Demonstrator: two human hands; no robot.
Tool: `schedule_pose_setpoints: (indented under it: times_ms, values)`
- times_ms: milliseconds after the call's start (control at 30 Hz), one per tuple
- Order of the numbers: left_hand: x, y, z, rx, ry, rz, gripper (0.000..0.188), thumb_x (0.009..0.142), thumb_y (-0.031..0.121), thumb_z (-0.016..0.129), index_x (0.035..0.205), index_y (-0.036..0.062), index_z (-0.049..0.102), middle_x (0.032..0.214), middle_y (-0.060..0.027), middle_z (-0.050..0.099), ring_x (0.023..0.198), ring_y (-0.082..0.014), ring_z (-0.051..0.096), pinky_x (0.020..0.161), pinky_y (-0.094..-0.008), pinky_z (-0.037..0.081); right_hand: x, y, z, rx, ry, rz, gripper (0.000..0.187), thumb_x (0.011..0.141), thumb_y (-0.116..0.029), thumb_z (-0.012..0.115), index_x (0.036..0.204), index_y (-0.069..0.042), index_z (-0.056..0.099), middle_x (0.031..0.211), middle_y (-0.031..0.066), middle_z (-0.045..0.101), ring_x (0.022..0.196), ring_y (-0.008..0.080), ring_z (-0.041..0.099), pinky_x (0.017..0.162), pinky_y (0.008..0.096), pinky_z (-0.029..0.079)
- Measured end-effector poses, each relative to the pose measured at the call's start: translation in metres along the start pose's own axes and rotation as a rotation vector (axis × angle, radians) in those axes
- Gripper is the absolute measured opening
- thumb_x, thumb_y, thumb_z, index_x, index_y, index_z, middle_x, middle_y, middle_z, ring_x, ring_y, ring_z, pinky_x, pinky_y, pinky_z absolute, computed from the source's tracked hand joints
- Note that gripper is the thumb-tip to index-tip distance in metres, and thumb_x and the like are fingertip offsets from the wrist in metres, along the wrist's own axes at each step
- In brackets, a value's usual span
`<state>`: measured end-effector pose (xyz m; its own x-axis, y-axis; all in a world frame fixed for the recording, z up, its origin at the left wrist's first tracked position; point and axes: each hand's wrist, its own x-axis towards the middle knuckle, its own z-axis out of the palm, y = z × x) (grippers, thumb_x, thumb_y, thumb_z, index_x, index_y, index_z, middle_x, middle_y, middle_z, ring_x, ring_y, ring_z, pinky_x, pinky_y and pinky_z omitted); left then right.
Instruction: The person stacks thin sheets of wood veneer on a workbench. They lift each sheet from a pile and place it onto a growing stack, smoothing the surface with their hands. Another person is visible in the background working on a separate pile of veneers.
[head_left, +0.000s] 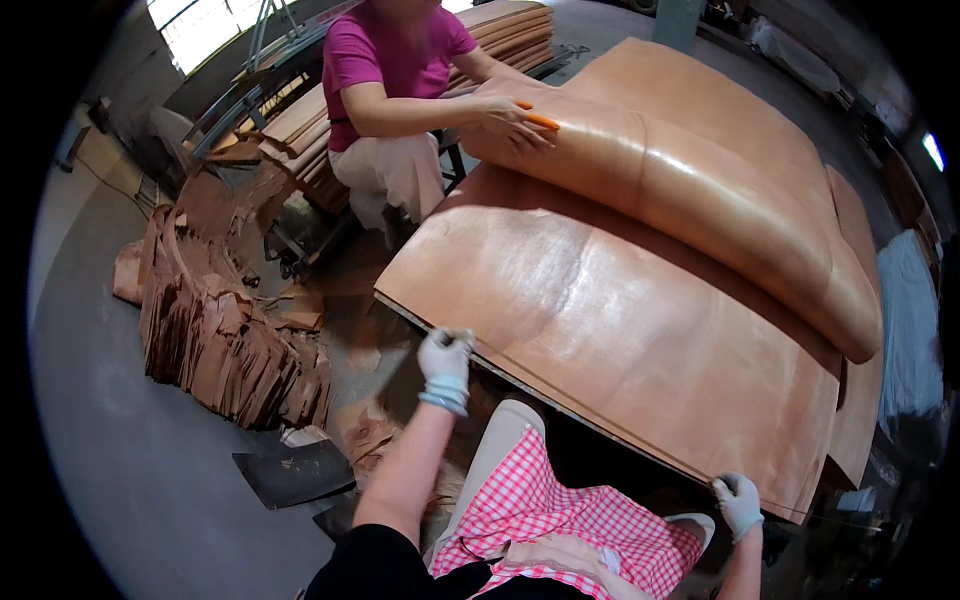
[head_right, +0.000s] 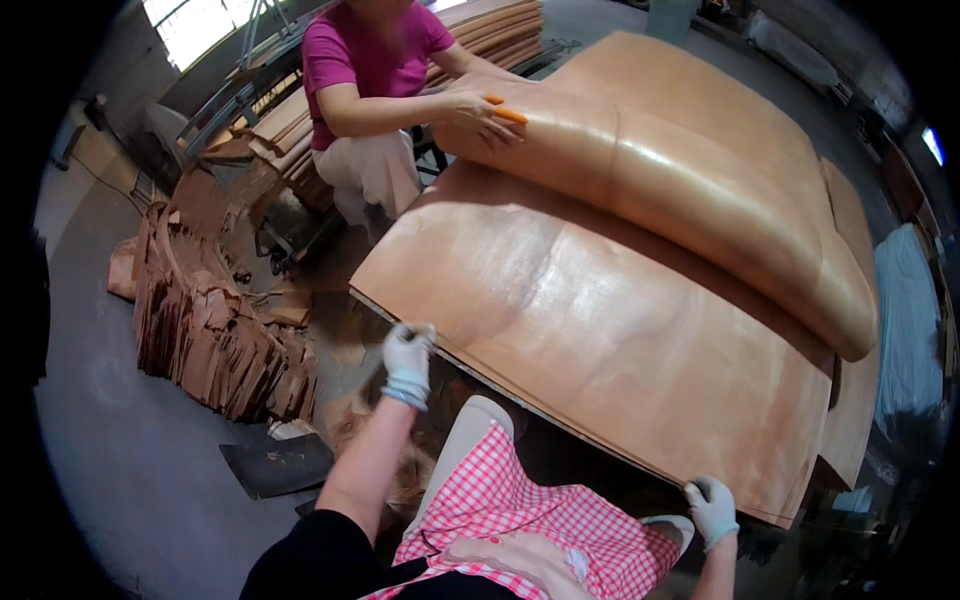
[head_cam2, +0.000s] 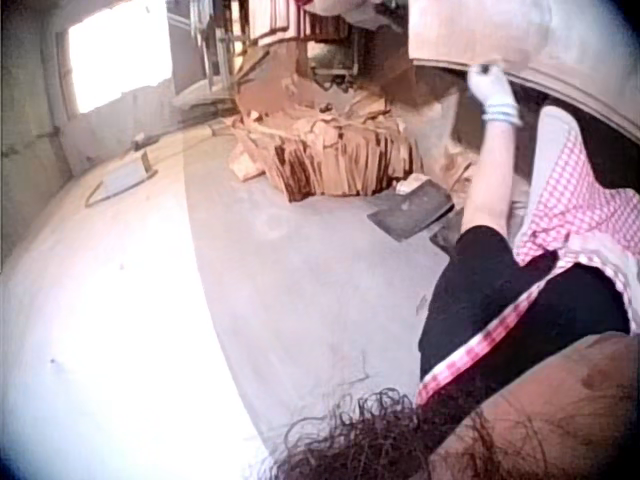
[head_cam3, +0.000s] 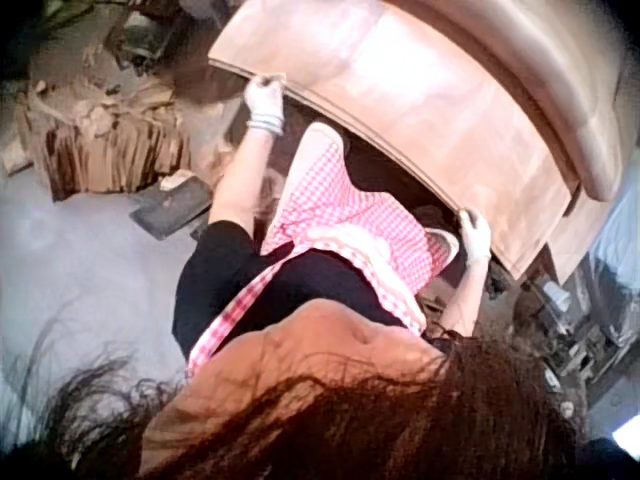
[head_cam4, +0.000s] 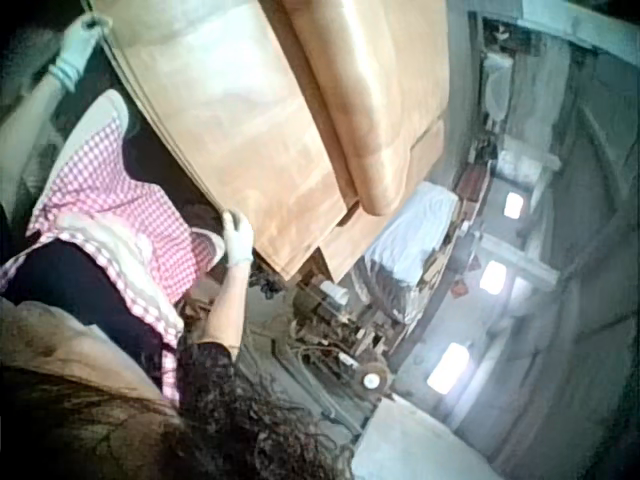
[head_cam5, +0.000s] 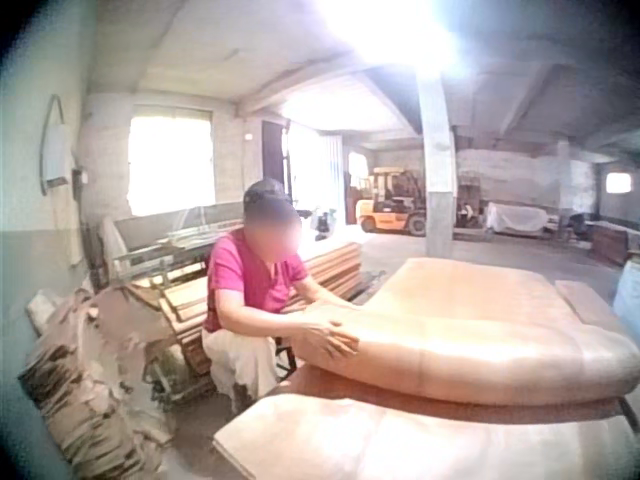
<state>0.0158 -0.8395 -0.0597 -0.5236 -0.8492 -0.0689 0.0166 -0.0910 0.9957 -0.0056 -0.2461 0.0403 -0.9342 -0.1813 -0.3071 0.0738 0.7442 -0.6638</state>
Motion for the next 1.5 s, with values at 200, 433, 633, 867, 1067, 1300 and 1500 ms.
schedule_pose_setpoints:
  times_ms: [200, 433, 633, 867, 1067, 1300, 1500]
  values:
    - [0.134, 0.014, -0.056, 0.130, 0.196, -0.021, 0.008, 0.087, 0.003, 0.076, 0.084, 0.0018, 0.069, 0.073, -0.0007, 0.066, 0.065, -0.0095, 0.058, 0.060, -0.0274, 0.049, 0.010, 0.058, -0.037, -0.182, 0.109, 0.011, 0.017, 0.091, -0.013, 0.066, 0.092, 0.003, 0.071, 0.081, 0.0143, 0.070, 0.075, 0.0222, 0.066, 0.071, 0.0357, 0.052]
    - [0.184, -0.001, -0.075, 0.492, 0.253, 0.023, 0.023, 0.086, 0.018, 0.080, 0.096, -0.0013, 0.074, 0.084, -0.0042, 0.073, 0.072, -0.0112, 0.061, 0.071, -0.0301, 0.051, 0.016, 0.027, -0.022, -0.250, 0.018, 0.079, 0.018, 0.091, -0.013, 0.065, 0.087, 0.004, 0.069, 0.070, 0.0133, 0.066, 0.067, 0.0209, 0.064, 0.066, 0.0353, 0.050]
    - [0.201, -0.010, -0.107, 0.771, 0.240, 0.086, 0.033, 0.086, 0.027, 0.078, 0.103, -0.0004, 0.075, 0.096, -0.0180, 0.075, 0.085, -0.0282, 0.072, 0.081, -0.0374, 0.054, 0.015, 0.006, -0.015, -0.198, -0.043, 0.106, 0.021, 0.092, -0.015, 0.065, 0.087, 0.006, 0.069, 0.072, 0.0158, 0.067, 0.067, 0.0214, 0.064, 0.066, 0.0356, 0.051]
    - [0.198, 0.000, -0.101, 1.071, 0.157, 0.190, 0.027, 0.081, 0.028, 0.077, 0.096, 0.0058, 0.077, 0.098, -0.0212, 0.072, 0.091, -0.0367, 0.070, 0.082, -0.0422, 0.054, 0.022, 0.014, -0.001, -0.388, 0.004, 0.087, 0.031, 0.089, -0.026, 0.068, 0.092, 0.004, 0.073, 0.091, 0.0246, 0.072, 0.088, 0.0373, 0.071, 0.079, 0.0446, 0.054]
    - [0.203, -0.007, -0.103, 0.937, 0.079, 0.099, 0.030, 0.085, 0.024, 0.075, 0.104, 0.0010, 0.073, 0.100, -0.0176, 0.075, 0.090, -0.0289, 0.071, 0.086, -0.0393, 0.054, 0.044, 0.017, 0.012, -0.438, 0.005, 0.329, 0.044, 0.081, -0.040, 0.075, 0.088, 0.003, 0.074, 0.083, 0.0243, 0.071, 0.078, 0.0326, 0.071, 0.073, 0.0410, 0.053]
    - [0.169, 0.046, -0.058, 1.519, 0.335, -0.093, 0.089, 0.079, 0.057, 0.078, 0.151, 0.0199, 0.043, 0.150, -0.0188, 0.048, 0.133, -0.0393, 0.052, 0.104, -0.0540, 0.047, 0.057, 0.031, 0.010, -0.402, -0.131, 0.461, 0.052, 0.079, -0.051, 0.075, 0.093, -0.001, 0.074, 0.094, 0.0229, 0.073, 0.093, 0.0367, 0.070, 0.083, 0.0440, 0.053]
    - [0.058, 0.012, 0.046, 1.386, 0.004, 0.558, 0.085, 0.090, 0.049, 0.066, 0.148, -0.0060, 0.039, 0.154, -0.0287, 0.040, 0.142, -0.0421, 0.039, 0.121, -0.0508, 0.025, 0.057, 0.033, 0.010, -0.360, -0.115, 0.391, 0.050, 0.080, -0.050, 0.075, 0.096, -0.002, 0.072, 0.095, 0.0220, 0.073, 0.093, 0.0374, 0.069, 0.084, 0.0439, 0.054]
